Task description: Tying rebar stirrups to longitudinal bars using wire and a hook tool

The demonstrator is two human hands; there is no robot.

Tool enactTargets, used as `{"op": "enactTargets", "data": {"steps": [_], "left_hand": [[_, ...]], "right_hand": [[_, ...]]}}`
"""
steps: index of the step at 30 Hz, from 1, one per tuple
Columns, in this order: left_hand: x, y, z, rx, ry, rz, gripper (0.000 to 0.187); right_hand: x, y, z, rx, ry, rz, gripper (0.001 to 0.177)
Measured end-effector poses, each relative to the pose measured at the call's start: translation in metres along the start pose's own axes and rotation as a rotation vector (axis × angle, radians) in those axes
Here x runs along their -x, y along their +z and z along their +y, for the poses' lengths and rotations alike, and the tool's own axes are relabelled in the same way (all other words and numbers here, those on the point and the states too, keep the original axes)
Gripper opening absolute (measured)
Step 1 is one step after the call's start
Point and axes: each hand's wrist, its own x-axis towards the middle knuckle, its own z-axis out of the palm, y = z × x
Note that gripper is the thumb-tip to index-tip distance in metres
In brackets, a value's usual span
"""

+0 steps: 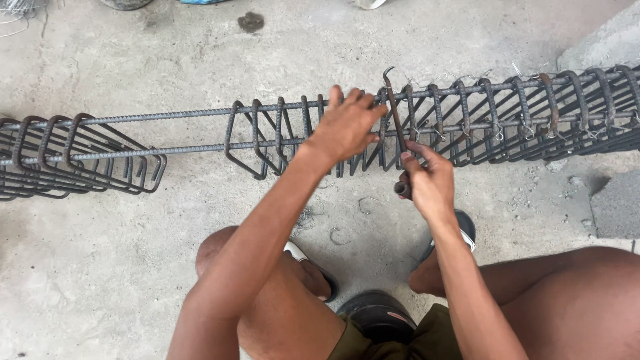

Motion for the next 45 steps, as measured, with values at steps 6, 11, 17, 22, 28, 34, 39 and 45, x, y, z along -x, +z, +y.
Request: {"op": "enactTargets", "data": {"steps": [6,11,17,22,28,34,39,45], "left_hand": [[-0.019,0.033,-0.008,-0.004,0.021,0.018,0.046],[-0.023,0.042,-0.011,-0.051,0.052,-0.028,0.034],[-0.026,0.046,-0.013,-0.175,0.087,-0.004,0.03],[-0.031,0.052,-0.012,-0.192,0.101,0.001,0.03],[-0.025,0.047,-0.016,-0.193,0.1,0.034,0.037],[-0.001,0.004,-0.024,-0.019,0.034,0.236,0.037],[0.047,-0.016,-0.019,0.603,-0.154,-0.253,0.039],[0.092,0.114,-0.031,0.188,-0.186,-0.972,0.054]], "right_hand": [[-0.014,-0.003,0.005,-0.014,-0.024,0.019,0.028],[-0.018,-0.004,0.008,-0.022,0.015,0.035,0.03],[-0.019,-0.004,0.01,-0.026,0.025,0.022,0.03],[-0.02,-0.006,0.011,-0.04,0.015,0.024,0.03],[-0.019,-0.003,0.014,-0.065,0.029,0.018,0.03],[-0.002,0.004,0.005,0.049,-0.119,0.101,0.028],[0.025,0.025,0.013,0.026,-0.135,0.025,0.032],[0.025,0.018,0.025,0.079,-0.002,-0.009,0.032]]}}
